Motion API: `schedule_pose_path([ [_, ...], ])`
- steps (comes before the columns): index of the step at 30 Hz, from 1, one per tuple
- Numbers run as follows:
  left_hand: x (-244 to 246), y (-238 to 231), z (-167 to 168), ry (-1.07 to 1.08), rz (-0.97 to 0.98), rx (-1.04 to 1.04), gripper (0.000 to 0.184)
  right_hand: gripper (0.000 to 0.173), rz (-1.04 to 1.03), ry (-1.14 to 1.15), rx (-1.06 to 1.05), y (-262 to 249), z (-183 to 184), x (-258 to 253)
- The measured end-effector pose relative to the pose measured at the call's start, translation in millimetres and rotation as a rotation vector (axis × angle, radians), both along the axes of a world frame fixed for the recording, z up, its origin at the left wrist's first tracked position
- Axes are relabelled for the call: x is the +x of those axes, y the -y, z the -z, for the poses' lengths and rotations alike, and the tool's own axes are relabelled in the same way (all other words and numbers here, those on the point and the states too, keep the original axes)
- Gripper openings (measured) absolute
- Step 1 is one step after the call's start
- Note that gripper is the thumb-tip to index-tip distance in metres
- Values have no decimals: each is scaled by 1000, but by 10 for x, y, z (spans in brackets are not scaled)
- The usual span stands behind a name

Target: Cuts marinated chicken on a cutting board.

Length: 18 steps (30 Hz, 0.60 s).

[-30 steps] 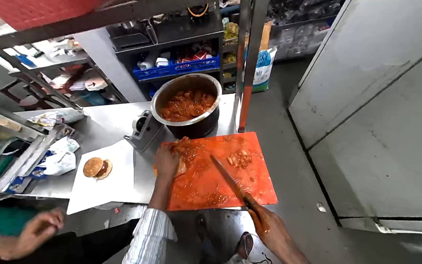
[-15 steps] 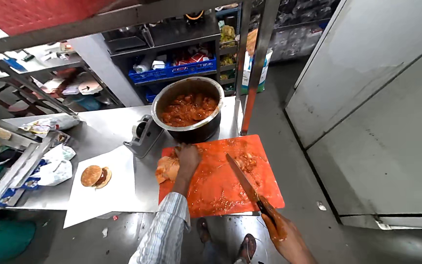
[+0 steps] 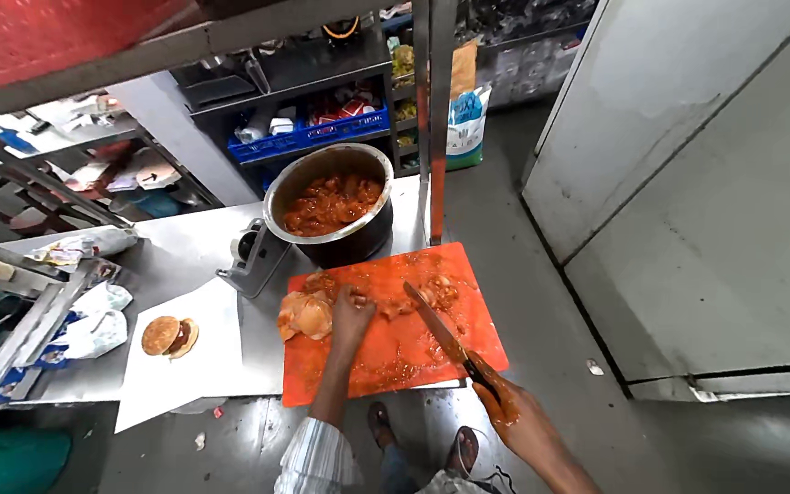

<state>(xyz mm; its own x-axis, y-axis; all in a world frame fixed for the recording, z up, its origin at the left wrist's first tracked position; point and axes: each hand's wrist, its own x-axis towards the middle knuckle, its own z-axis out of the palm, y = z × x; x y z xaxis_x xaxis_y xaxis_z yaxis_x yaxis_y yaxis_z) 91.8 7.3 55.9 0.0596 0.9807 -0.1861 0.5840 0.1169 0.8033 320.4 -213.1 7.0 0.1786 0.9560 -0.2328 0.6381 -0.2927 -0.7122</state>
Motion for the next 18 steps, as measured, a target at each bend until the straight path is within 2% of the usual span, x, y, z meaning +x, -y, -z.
schedule_pose_path([
  [4,-125,238,358,-199,-23,42,53,51,1,-73,16,52,25,58],
  [7,40,289,464,-260,173,199,49,51,45,-215,138,100,44,53],
  [9,207,287,526,-304,270,300,39,51,62,-254,191,82,15,27],
  [11,303,306,580,-335,272,334,26,51,57,-240,169,16,-51,-18],
  [12,323,303,597,-371,259,329,26,51,52,-235,159,-36,-61,-35],
  [15,318,329,574,-475,231,267,29,51,28,-259,164,-125,-43,-63],
  [18,354,284,259,-455,250,186,26,51,59,-301,195,-124,-36,-55],
])
